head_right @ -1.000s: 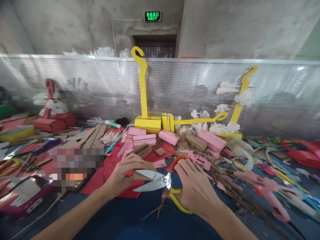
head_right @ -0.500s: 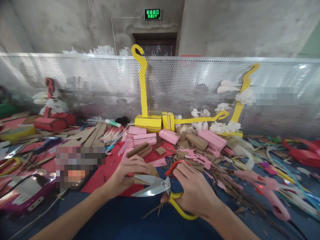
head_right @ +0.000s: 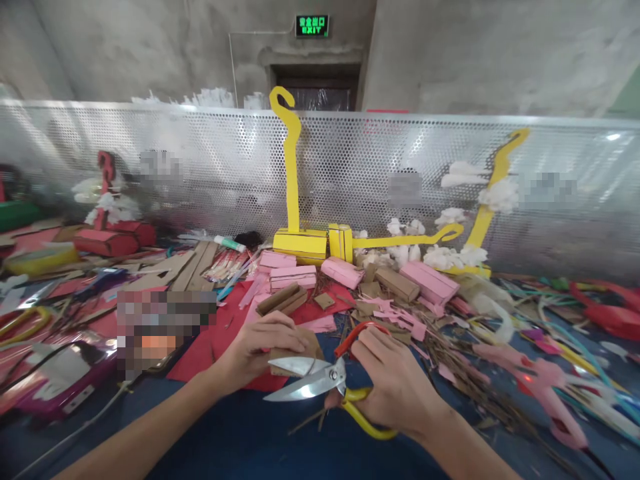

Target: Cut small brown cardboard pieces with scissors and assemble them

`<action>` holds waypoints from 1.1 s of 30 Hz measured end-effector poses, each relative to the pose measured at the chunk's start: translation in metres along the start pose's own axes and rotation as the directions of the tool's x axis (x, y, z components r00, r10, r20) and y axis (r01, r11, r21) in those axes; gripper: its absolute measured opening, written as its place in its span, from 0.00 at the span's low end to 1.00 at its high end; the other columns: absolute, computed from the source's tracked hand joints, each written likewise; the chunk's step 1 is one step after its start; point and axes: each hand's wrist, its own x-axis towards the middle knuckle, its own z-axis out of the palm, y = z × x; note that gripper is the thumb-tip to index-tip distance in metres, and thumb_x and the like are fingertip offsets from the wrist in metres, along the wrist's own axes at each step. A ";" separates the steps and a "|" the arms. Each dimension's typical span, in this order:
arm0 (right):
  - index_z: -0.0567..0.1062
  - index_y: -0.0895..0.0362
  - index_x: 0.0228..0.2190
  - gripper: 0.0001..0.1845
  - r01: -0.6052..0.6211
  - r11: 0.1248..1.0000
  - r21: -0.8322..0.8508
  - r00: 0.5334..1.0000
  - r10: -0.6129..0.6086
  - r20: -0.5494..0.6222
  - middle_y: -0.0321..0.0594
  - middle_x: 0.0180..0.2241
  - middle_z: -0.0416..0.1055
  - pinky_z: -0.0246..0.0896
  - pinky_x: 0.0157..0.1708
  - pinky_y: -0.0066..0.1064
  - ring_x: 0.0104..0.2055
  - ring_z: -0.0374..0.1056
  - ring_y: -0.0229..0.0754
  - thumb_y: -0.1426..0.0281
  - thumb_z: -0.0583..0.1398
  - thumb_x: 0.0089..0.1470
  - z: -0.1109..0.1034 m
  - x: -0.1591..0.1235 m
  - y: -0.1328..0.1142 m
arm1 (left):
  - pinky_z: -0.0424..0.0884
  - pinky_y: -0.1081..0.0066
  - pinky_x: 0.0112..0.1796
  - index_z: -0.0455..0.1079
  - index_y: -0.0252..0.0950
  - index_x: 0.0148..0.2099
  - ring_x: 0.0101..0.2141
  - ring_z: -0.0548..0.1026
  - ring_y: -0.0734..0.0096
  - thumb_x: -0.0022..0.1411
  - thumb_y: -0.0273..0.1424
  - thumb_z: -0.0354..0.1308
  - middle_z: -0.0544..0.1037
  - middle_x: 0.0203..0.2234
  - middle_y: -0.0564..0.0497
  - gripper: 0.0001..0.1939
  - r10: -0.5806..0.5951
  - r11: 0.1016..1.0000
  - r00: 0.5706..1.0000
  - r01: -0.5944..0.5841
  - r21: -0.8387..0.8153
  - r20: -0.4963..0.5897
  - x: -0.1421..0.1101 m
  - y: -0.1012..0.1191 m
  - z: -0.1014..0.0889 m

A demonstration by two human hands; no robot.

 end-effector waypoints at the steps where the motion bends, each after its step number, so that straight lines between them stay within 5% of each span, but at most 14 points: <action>1: 0.67 0.55 0.33 0.18 -0.004 1.000 0.003 1.000 0.004 0.005 0.42 0.31 0.67 0.65 0.37 0.41 0.34 0.65 0.49 0.58 0.68 0.52 0.001 -0.001 0.000 | 0.73 0.63 0.48 0.80 0.37 0.50 0.45 0.81 0.61 0.70 0.29 0.59 0.86 0.42 0.43 0.11 -0.001 1.000 1.000 0.001 -0.001 -0.004 0.000 0.000 0.000; 12: 0.64 0.53 0.29 0.20 0.038 0.999 0.032 0.999 -0.037 -0.028 0.37 0.27 0.64 0.58 0.29 0.35 0.28 0.61 0.44 0.56 0.68 0.53 0.003 0.000 0.002 | 0.72 0.61 0.50 0.80 0.37 0.50 0.46 0.80 0.62 0.71 0.33 0.58 0.85 0.43 0.43 0.12 0.003 0.998 1.000 -0.002 -0.064 0.006 0.000 -0.001 0.000; 18: 0.62 0.52 0.27 0.16 0.099 0.995 0.017 0.994 -0.098 -0.057 0.35 0.24 0.62 0.56 0.27 0.34 0.26 0.59 0.42 0.64 0.65 0.58 0.004 0.000 0.001 | 0.74 0.61 0.49 0.80 0.38 0.50 0.48 0.78 0.60 0.71 0.32 0.58 0.85 0.45 0.43 0.12 -0.046 0.997 0.999 0.045 -0.056 -0.007 -0.002 0.000 0.001; 23: 0.67 0.56 0.32 0.10 0.013 0.999 -0.040 0.999 -0.014 -0.034 0.41 0.30 0.66 0.62 0.33 0.37 0.33 0.64 0.47 0.64 0.63 0.59 0.001 0.002 0.002 | 0.73 0.62 0.49 0.80 0.38 0.51 0.45 0.79 0.61 0.70 0.29 0.59 0.85 0.42 0.44 0.11 -0.062 0.998 0.998 0.062 0.006 -0.020 -0.004 -0.005 0.002; 28: 0.70 0.59 0.38 0.20 -0.061 0.977 -0.204 0.998 0.063 0.000 0.50 0.38 0.70 0.63 0.42 0.44 0.43 0.67 0.57 0.55 0.65 0.55 -0.009 -0.001 0.013 | 0.74 0.65 0.47 0.81 0.38 0.47 0.43 0.79 0.63 0.66 0.26 0.63 0.86 0.41 0.45 0.09 -0.077 0.994 0.990 0.085 0.075 -0.114 -0.003 -0.010 0.001; 33: 0.72 0.58 0.40 0.22 -0.027 0.970 -0.242 0.999 0.034 0.024 0.50 0.40 0.72 0.61 0.46 0.44 0.45 0.67 0.57 0.54 0.65 0.54 -0.010 0.000 0.009 | 0.73 0.64 0.47 0.80 0.37 0.47 0.44 0.78 0.61 0.68 0.31 0.62 0.86 0.39 0.44 0.09 -0.073 0.994 0.994 0.079 0.075 -0.080 -0.002 -0.006 0.001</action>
